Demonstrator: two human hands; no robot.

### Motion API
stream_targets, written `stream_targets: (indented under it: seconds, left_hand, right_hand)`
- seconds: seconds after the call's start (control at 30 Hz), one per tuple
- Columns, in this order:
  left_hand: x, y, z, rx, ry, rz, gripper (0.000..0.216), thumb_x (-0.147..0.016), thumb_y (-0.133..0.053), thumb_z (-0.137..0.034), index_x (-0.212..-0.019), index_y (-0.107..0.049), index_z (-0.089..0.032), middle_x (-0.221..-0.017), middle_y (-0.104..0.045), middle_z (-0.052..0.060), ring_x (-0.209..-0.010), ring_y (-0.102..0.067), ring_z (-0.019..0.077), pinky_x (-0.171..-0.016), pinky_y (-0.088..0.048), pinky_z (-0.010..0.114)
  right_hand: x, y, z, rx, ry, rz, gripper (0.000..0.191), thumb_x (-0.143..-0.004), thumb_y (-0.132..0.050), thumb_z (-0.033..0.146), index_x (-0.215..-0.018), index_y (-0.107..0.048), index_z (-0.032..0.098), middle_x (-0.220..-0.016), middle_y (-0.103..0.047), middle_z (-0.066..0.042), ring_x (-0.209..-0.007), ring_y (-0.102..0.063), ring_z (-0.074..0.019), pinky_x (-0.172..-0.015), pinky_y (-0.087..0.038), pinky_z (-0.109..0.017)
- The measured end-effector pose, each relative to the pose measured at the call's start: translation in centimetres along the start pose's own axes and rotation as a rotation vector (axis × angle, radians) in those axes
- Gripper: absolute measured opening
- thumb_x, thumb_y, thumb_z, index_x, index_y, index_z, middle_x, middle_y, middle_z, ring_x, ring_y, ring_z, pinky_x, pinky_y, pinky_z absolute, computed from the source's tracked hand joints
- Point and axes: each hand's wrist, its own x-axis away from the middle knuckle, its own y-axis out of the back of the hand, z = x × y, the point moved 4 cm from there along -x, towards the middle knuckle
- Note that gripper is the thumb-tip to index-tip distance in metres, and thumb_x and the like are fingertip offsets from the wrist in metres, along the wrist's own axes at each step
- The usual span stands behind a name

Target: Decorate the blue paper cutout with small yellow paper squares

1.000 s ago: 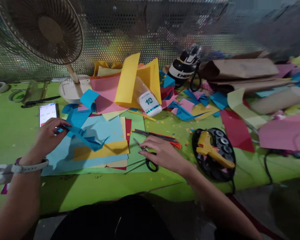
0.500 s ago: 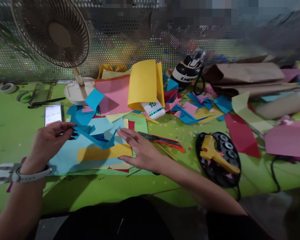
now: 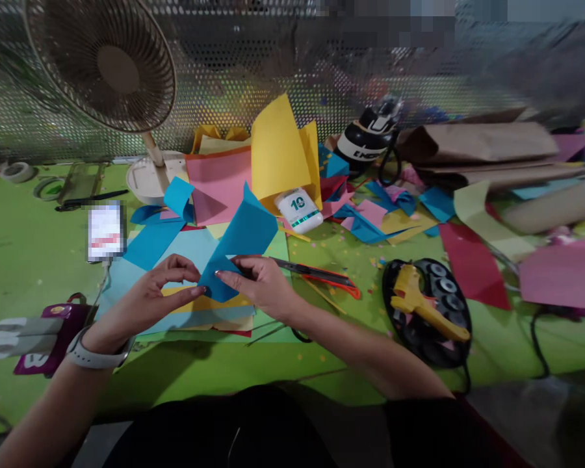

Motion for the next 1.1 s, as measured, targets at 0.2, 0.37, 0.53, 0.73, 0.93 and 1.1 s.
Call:
stream_targets:
  seconds: [0.2,0.37,0.53,0.73,0.93,1.1]
  left_hand:
    - [0.1,-0.6,0.2,0.003,-0.055,0.081,0.015,-0.090,-0.058,-0.034,-0.091,-0.066,-0.021,-0.095,-0.063,0.004,-0.093,-0.058,0.0178,-0.088,-0.045,0.034]
    - [0.3,-0.9,0.4,0.015,-0.036,0.074,0.017,-0.091,-0.057,-0.036,-0.092,-0.064,-0.021,-0.096,-0.064,0.004,-0.095,-0.058,0.0193,-0.087,-0.045,0.035]
    - [0.4,-1.2,0.7,0.058,-0.015,0.076,0.019,-0.091,-0.056,-0.039,-0.095,-0.061,-0.022,-0.094,-0.062,0.003,-0.092,-0.057,0.0179,-0.083,-0.046,0.032]
    - [0.3,-1.5,0.8,0.073,0.012,0.089,0.020,-0.090,-0.057,-0.040,-0.092,-0.062,-0.020,-0.091,-0.061,0.003,-0.088,-0.056,0.0174,-0.080,-0.045,0.030]
    - [0.2,-1.7,1.5,0.143,0.065,0.080,0.020,-0.087,-0.060,-0.039,-0.090,-0.064,-0.019,-0.090,-0.060,0.003,-0.085,-0.055,0.0162,-0.078,-0.044,0.029]
    - [0.2,-1.8,1.6,0.164,0.065,0.075,0.022,-0.087,-0.061,-0.040,-0.087,-0.064,-0.019,-0.087,-0.060,0.003,-0.084,-0.055,0.0173,-0.079,-0.044,0.031]
  right_hand:
    - [-0.1,0.0,-0.2,-0.066,0.019,-0.053,0.028,-0.076,-0.072,0.046,-0.080,-0.072,0.018,-0.077,-0.066,-0.001,-0.069,-0.057,-0.0131,-0.064,-0.052,-0.027]
    - [-0.1,-0.1,-0.8,-0.107,-0.008,-0.075,0.028,-0.072,-0.076,0.044,-0.082,-0.071,0.018,-0.078,-0.066,-0.001,-0.069,-0.058,-0.0125,-0.064,-0.053,-0.026]
    - [0.1,-0.3,-1.3,-0.180,-0.100,-0.043,0.037,-0.063,-0.084,0.038,-0.092,-0.070,0.018,-0.086,-0.070,-0.001,-0.072,-0.062,-0.0137,-0.069,-0.055,-0.029]
    - [0.2,-0.5,-1.9,-0.198,-0.136,-0.047,0.035,-0.064,-0.082,0.041,-0.088,-0.072,0.017,-0.085,-0.072,-0.003,-0.069,-0.063,-0.0138,-0.070,-0.055,-0.031]
    - [0.2,-0.7,-2.4,-0.184,-0.114,-0.055,0.033,-0.066,-0.082,0.041,-0.087,-0.073,0.017,-0.082,-0.071,-0.002,-0.068,-0.061,-0.0124,-0.069,-0.054,-0.029]
    - [0.1,-0.7,-2.5,-0.174,-0.121,-0.062,0.034,-0.065,-0.081,0.043,-0.084,-0.072,0.016,-0.078,-0.071,-0.002,-0.066,-0.060,-0.0123,-0.067,-0.054,-0.029]
